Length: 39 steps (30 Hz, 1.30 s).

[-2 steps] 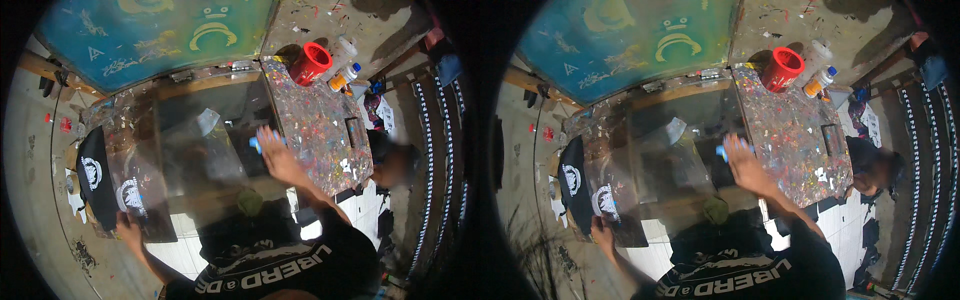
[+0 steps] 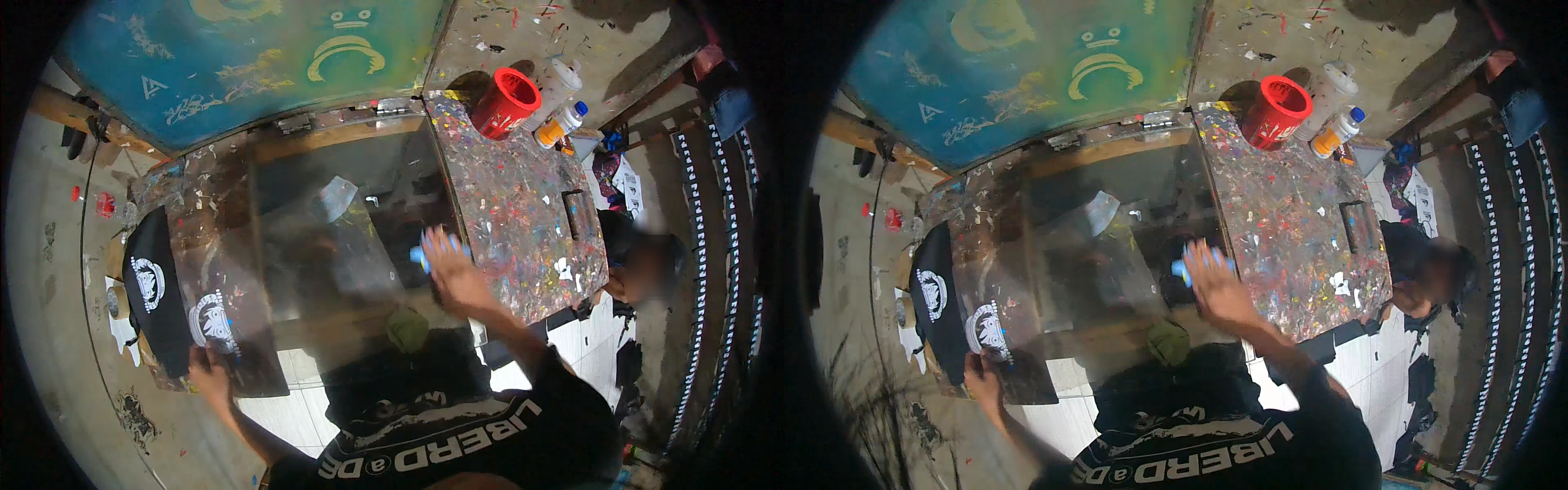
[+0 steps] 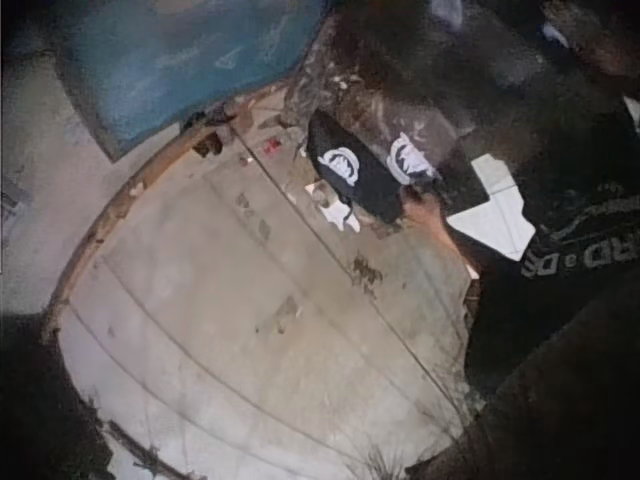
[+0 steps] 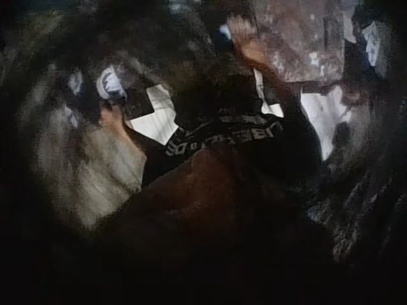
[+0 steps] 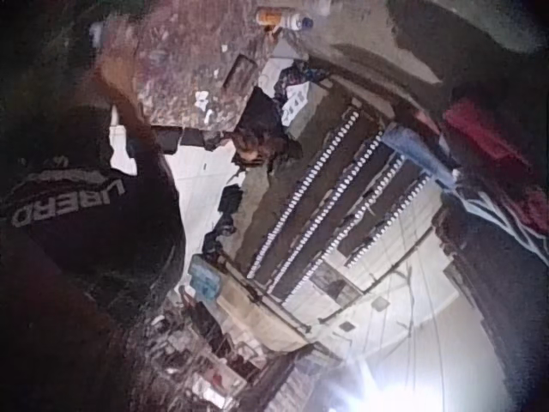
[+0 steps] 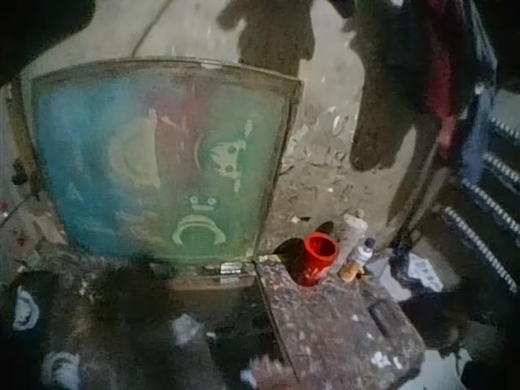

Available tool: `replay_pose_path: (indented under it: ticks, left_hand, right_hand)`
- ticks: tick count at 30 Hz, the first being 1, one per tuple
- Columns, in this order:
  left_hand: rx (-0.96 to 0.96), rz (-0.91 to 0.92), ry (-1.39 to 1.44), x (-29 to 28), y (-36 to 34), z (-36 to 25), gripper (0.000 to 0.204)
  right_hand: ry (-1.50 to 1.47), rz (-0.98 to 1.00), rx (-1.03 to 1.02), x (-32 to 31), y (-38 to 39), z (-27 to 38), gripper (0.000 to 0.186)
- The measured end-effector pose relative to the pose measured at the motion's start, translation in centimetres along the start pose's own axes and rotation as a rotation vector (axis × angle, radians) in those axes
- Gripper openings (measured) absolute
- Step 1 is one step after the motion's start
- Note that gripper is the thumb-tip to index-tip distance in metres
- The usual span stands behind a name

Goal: The person secures a screen printing frame onto a workbench using clamps. They then apply masking tape to the edges of the screen mesh, smoothing it down with their fingers. Finally, they lift the frame and wipe the mesh surface with a blue cloth.

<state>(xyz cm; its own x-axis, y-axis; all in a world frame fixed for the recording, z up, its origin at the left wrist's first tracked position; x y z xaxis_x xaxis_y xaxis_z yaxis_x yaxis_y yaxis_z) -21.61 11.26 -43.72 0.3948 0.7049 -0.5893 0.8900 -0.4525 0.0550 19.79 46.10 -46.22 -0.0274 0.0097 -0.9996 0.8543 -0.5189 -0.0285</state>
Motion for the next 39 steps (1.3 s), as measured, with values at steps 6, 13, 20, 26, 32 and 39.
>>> replay_pose_path:
  ticks: [6, 13, 20, 26, 32, 39]
  left_hand:
    - [0.115, 0.103, 0.125, 0.2, -1.5, -0.1, 0.024]
    - [0.102, -0.047, 0.047, -0.6, -0.8, 0.3, 0.029]
    - [-0.150, 0.034, 0.037, -1.0, -0.9, 4.1, 0.049]
    - [-0.131, 0.147, -0.070, -1.3, -3.9, 5.9, 0.061]
    - [0.380, 0.329, 0.150, 0.0, -4.8, 2.6, 0.047]
    - [-0.047, 0.187, 0.120, 0.0, 0.3, -3.5, 0.050]
  right_hand:
    - [-0.023, -0.102, 0.051, -2.6, -2.5, -2.7, 0.057]
    - [0.017, -0.199, 0.132, -0.2, -18.8, -12.4, 0.056]
    - [-0.006, -0.013, 0.020, -2.0, 2.1, 1.5, 0.063]
    - [-0.141, -0.145, 0.097, -3.9, 3.0, -0.1, 0.063]
    - [-0.140, -0.267, 0.149, -0.7, -13.3, -8.4, 0.062]
    - [-0.239, -0.286, 0.139, -0.3, -13.9, -8.9, 0.054]
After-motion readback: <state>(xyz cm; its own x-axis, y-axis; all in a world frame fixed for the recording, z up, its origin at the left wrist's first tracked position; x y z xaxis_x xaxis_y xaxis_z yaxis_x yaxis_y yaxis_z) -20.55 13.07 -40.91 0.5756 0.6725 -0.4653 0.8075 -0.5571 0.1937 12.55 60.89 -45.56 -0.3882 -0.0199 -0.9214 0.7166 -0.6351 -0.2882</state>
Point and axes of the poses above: each hand's wrist, its own y-axis away from the middle knuckle, its own x-axis out of the palm, z = x × y, the point moved 8 cm from there along -y, towards the middle knuckle, and after that the axes turned 11 degrees about y, right-handed, at the moved point
